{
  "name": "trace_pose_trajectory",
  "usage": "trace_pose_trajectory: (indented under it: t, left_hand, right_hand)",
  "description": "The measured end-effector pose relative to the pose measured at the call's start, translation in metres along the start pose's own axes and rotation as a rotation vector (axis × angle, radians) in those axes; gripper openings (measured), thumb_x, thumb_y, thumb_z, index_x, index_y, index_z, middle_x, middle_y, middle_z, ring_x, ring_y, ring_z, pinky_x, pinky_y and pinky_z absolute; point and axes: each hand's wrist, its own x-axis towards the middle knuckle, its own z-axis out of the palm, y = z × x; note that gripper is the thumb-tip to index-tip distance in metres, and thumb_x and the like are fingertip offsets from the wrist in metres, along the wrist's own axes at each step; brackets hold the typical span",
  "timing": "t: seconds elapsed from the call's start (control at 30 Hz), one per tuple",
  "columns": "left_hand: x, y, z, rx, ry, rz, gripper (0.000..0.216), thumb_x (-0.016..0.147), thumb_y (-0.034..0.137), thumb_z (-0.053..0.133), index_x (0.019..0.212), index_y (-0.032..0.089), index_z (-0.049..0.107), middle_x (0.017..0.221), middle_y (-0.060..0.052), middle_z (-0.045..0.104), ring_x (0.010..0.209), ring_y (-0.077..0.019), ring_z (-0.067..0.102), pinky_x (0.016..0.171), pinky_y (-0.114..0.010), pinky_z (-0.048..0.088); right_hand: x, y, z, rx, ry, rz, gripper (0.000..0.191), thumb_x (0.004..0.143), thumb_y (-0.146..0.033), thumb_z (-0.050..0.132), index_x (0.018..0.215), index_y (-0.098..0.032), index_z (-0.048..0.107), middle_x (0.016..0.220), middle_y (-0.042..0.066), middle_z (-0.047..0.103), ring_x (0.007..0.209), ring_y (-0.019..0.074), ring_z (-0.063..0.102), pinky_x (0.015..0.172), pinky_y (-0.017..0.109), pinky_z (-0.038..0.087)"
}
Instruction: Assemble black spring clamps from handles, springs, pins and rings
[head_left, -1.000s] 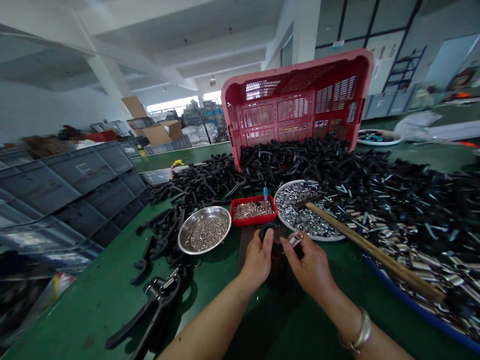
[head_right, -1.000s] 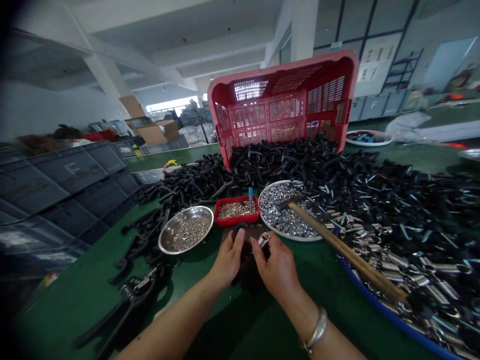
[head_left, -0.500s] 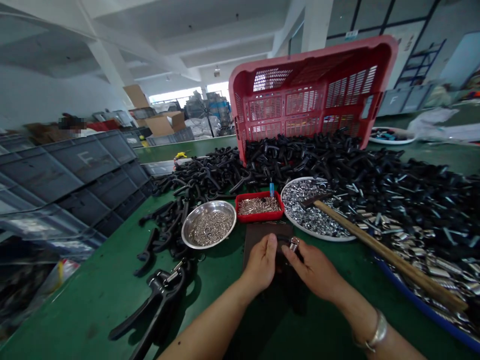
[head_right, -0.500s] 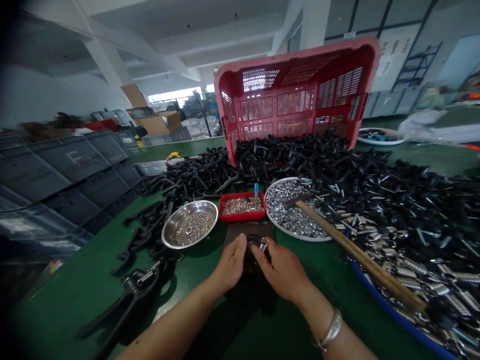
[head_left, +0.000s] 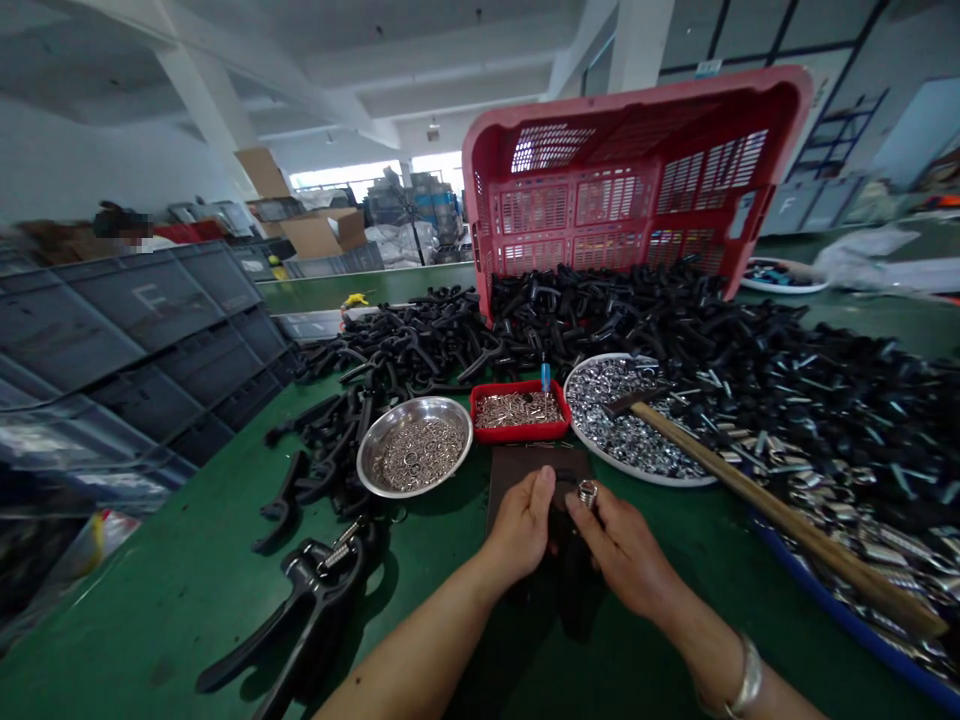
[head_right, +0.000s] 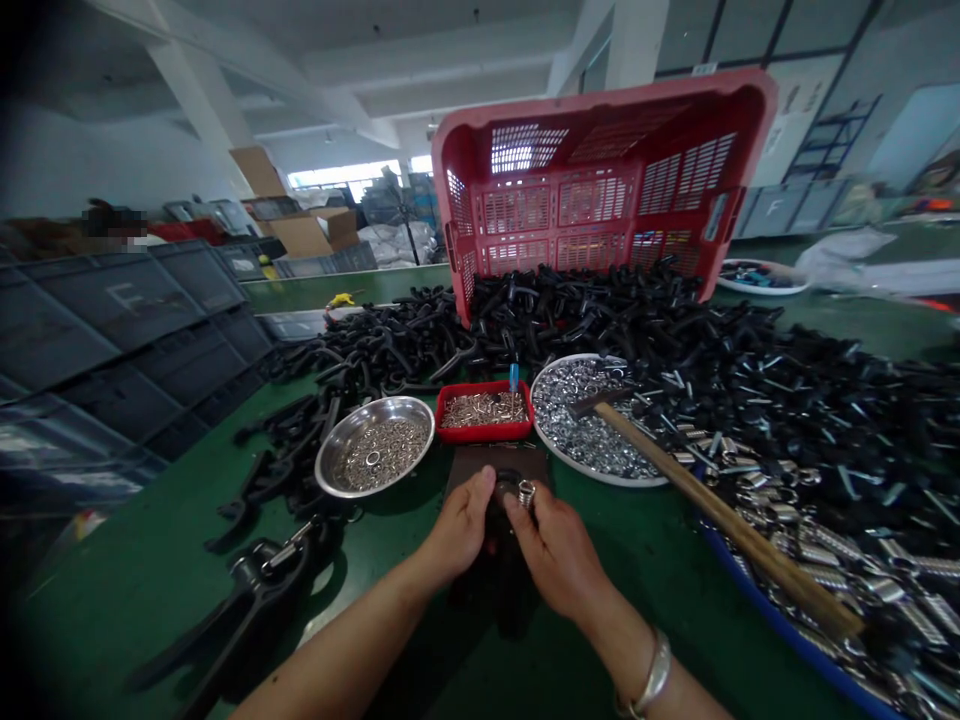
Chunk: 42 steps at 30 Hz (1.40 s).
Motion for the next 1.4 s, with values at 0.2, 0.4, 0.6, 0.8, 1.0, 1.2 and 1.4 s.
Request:
trace_pose_trajectory:
  t: [0.2,0.4,0.6,0.8,1.0,1.2,1.4]
  left_hand:
    - [-0.003,0.003,-0.008,0.046,-0.080,0.012,0.045,0.084,0.057,0.027,0.075,0.016,0.046,0.051,0.005,0.041,0.035,-0.0065,0.039,0.032,-0.018,0.028]
    - [-0.005,0.008,-0.013,0.145,-0.172,0.030,0.045,0.085,0.056,0.024,0.071,0.018,0.042,0.049,0.006,0.039,0.036,-0.0070,0.038,0.036,-0.019,0.030]
    - [0.011,0.017,-0.021,0.617,-0.149,0.092,0.050,0.087,0.052,0.019,0.078,0.016,0.052,0.071,-0.005,0.058,0.065,-0.0169,0.056,0.061,-0.027,0.040]
    - [0.032,0.017,-0.021,0.700,-0.257,0.133,0.060,0.086,0.055,0.009,0.077,0.016,0.053,0.077,-0.008,0.061,0.072,-0.0191,0.057,0.065,-0.029,0.040]
    - [0.026,-0.001,-0.019,0.347,-0.210,-0.042,0.061,0.081,0.064,0.013,0.079,0.016,0.050,0.053,0.001,0.049,0.039,-0.0110,0.045,0.042,-0.023,0.035]
    - [0.012,-0.005,-0.006,0.116,-0.077,-0.069,0.055,0.081,0.065,0.018,0.073,0.017,0.044,0.053,0.003,0.045,0.036,-0.0082,0.042,0.035,-0.019,0.032]
    - [0.001,-0.006,0.002,0.071,-0.032,-0.063,0.052,0.082,0.062,0.019,0.076,0.017,0.046,0.053,0.003,0.046,0.039,-0.0095,0.043,0.037,-0.021,0.034]
  right_hand:
    - [0.000,-0.002,-0.001,-0.032,-0.055,-0.016,0.025,0.089,-0.039,0.031,0.084,-0.020,0.047,0.076,0.005,0.061,0.071,0.0181,0.059,0.061,0.028,0.041]
    - [0.002,-0.003,-0.008,-0.043,-0.192,-0.046,0.025,0.089,-0.037,0.030,0.090,-0.018,0.046,0.080,0.007,0.061,0.076,0.0176,0.059,0.067,0.028,0.042]
    - [0.010,0.010,0.006,-0.053,-0.224,0.009,0.025,0.086,-0.034,0.034,0.086,-0.017,0.052,0.083,0.008,0.061,0.077,0.0181,0.058,0.068,0.029,0.042]
    - [0.010,0.020,0.017,0.205,-0.035,0.223,0.030,0.083,-0.046,0.036,0.078,-0.019,0.050,0.060,-0.001,0.054,0.048,0.0116,0.049,0.045,0.024,0.036]
    - [0.011,0.010,0.005,0.331,-0.116,0.275,0.033,0.081,-0.051,0.040,0.078,-0.020,0.046,0.055,-0.006,0.049,0.038,0.0073,0.039,0.037,0.021,0.030]
    - [0.009,0.003,0.007,0.028,0.086,0.095,0.030,0.082,-0.044,0.041,0.063,-0.021,0.043,0.056,-0.002,0.049,0.051,0.0111,0.045,0.047,0.023,0.034]
    - [0.001,0.001,0.009,-0.022,0.066,0.060,0.028,0.085,-0.042,0.035,0.072,-0.021,0.047,0.066,0.003,0.057,0.061,0.0158,0.054,0.056,0.026,0.039]
